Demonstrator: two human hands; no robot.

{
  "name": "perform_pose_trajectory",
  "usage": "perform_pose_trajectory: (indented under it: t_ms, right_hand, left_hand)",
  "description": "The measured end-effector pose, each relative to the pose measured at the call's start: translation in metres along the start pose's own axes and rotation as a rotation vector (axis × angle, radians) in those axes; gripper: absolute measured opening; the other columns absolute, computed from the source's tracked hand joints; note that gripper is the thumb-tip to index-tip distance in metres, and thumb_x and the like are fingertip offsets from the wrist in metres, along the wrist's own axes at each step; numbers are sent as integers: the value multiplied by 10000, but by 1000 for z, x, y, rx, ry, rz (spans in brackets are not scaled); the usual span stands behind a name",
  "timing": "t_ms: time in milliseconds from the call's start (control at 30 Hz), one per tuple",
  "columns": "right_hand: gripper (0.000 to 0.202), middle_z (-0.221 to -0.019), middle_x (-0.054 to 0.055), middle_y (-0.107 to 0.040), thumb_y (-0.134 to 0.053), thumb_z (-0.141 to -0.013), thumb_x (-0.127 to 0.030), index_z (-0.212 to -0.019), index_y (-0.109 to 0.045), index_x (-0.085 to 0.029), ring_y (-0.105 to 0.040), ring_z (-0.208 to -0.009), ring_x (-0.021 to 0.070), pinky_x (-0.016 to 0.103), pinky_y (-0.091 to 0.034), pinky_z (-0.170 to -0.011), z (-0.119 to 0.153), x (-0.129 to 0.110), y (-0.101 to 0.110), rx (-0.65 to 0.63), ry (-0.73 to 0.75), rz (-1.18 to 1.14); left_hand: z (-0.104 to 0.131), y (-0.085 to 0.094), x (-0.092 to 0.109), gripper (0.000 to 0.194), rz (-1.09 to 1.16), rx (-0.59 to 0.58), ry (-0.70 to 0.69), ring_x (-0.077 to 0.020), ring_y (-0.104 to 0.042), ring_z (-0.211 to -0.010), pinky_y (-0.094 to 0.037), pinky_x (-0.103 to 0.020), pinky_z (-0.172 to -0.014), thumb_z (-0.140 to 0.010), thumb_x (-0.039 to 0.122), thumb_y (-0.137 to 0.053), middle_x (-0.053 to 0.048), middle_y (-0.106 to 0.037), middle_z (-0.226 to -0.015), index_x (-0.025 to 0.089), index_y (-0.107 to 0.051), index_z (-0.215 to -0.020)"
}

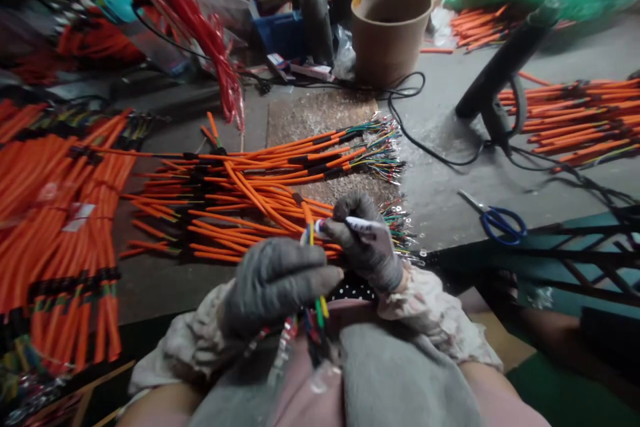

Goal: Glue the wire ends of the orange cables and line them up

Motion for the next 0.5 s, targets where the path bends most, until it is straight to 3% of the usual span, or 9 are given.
perform_pose_trajectory:
  t_ms: [100, 233, 333, 500]
  right_hand:
    - [272, -820, -46, -656, -844, -854, -287, -901, -578, -252, -666, -707, 135, 231, -541, -624, 9, 12, 12, -17, -290, -269]
    - [337, -722, -41, -655, -894, -791, -323, -845, -576, -225, -644, -614, 138, 225, -513, -538, 10, 20, 8, -158, -489, -317]
    - [394, -668, -42, -635, -920, -742, -341, -779, -549, -212, -617, -581, 125, 206, -480, -509, 6, 22, 6, -175, -490, -262]
    - [376, -685, -41, -635, -891, -772, -340, -789, -538, -210, -604, -585, 120, 203, -471, -512, 7, 24, 6, -164, -472, -268]
  left_hand:
    - [13, -29, 14, 213, -166, -69, -233, -167, -695, -745, -529, -326, -580, -1054, 180, -511, -53, -792, -972, 142, -708, -1125]
    - [20, -51, 11, 221, -227, -105, -227, -167, -664, -720, -473, -346, -574, -1045, 156, -491, -32, -772, -941, 151, -702, -1110]
    - [22, -53, 9, 226, -224, -113, -229, -178, -680, -765, -499, -360, -603, -1052, 171, -485, -42, -763, -957, 149, -698, -1126]
    - [17, -48, 9, 218, -213, -106, -235, -178, -676, -753, -504, -356, -574, -1035, 161, -496, -48, -766, -954, 138, -692, -1127]
Point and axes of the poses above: each hand's wrist, its own z-axis away from the middle knuckle, its own y-axis out of the back of the hand, x = y × z, the point moved 6 cm from there along -z, towards the middle knuckle
